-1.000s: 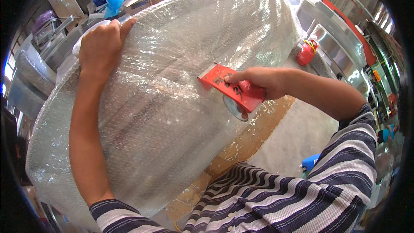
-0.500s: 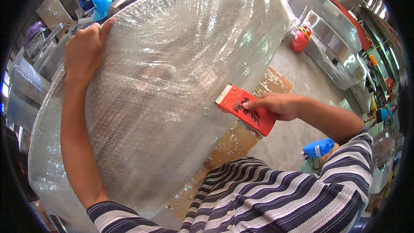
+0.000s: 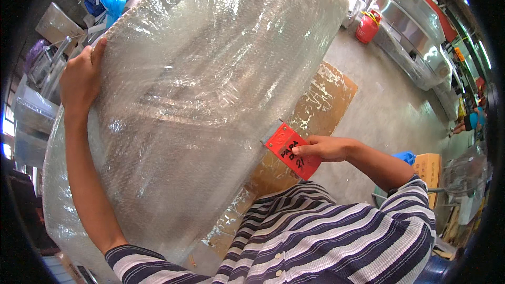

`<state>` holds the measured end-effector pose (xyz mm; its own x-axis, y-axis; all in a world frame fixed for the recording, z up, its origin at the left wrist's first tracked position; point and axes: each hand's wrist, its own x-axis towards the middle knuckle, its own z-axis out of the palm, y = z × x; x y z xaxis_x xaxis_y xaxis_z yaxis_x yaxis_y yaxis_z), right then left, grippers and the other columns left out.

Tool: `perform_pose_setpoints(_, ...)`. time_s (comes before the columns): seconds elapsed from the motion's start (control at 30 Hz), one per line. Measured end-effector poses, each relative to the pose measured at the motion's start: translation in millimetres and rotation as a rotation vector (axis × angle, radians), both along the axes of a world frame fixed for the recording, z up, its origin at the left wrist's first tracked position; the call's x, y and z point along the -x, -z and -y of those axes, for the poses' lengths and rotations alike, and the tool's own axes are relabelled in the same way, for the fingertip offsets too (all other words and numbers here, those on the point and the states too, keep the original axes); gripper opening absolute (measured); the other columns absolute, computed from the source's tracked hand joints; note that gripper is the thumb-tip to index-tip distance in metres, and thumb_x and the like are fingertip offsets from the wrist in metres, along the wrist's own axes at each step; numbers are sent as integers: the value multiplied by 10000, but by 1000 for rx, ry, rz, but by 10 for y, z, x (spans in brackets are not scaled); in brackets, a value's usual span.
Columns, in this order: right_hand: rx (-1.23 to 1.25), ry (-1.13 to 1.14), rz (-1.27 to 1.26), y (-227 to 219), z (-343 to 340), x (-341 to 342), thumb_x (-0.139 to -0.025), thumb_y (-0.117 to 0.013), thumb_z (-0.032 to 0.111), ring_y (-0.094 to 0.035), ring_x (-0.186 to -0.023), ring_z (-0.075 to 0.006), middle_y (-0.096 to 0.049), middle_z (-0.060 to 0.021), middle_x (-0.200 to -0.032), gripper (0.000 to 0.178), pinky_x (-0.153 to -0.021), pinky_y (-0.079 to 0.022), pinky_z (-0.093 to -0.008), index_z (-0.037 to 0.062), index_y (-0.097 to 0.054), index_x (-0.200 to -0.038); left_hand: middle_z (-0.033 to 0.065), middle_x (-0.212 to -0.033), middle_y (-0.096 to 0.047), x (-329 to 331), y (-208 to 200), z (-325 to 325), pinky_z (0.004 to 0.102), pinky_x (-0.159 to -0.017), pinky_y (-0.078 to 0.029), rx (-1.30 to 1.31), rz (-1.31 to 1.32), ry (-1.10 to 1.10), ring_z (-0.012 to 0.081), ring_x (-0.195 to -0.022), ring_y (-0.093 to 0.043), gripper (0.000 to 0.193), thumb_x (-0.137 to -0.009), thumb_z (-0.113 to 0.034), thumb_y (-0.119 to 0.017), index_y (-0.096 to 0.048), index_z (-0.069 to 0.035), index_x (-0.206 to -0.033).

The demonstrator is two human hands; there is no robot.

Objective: The person wraps a large rectangular object with bubble wrap and secures it with packing tape using a handheld dispenser. They smooth the wrap, cut tape, and seal edges around the item.

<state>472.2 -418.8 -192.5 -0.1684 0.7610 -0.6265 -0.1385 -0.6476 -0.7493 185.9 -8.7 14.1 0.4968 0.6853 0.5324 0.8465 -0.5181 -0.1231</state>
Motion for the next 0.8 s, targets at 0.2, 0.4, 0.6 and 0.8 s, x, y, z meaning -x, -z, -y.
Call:
perform_pose_setpoints(0.2,-78,-42,-4,288,126,-85,-1019,-565,555,-670,-965,-140,-732,-76,-1079,622,-901,-518,-323,-33,-689,-1179,252,-922,-715,-132,-6,-27,548,-806,-526,49,-49,-8,453,-944,-698,809,-1004,-743,-270,-662,-40,-930)
perform_pose_setpoints(0.4,-96,-83,80,208,82,-83,-1019,-555,573,-634,-906,-111,-706,-20,-972,623,-837,-512,-307,-22,-702,-1135,245,-833,-692,16,39,-140,539,-771,-531,-19,-19,16,440,-893,-707,806,-1004,-748,-262,-654,-52,-897)
perform_pose_setpoints(0.6,-93,-96,23,125,-98,-122,-1037,-556,518,-631,-945,-97,-709,-16,-1029,560,-871,-504,-299,-8,-686,-1178,242,-797,-670,269,-59,-192,519,-716,-505,1,-50,-81,440,-819,-692,790,-1010,-740,-281,-629,-43,-876)
perform_pose_setpoints(0.8,-69,-9,-91,319,212,-143,-1050,-554,477,-615,-1011,-103,-690,-21,-1118,537,-893,-505,-309,9,-641,-1297,218,-808,-683,95,-59,-265,464,-698,-507,-137,-158,76,370,-795,-703,719,-1047,-669,-314,-684,-63,-934)
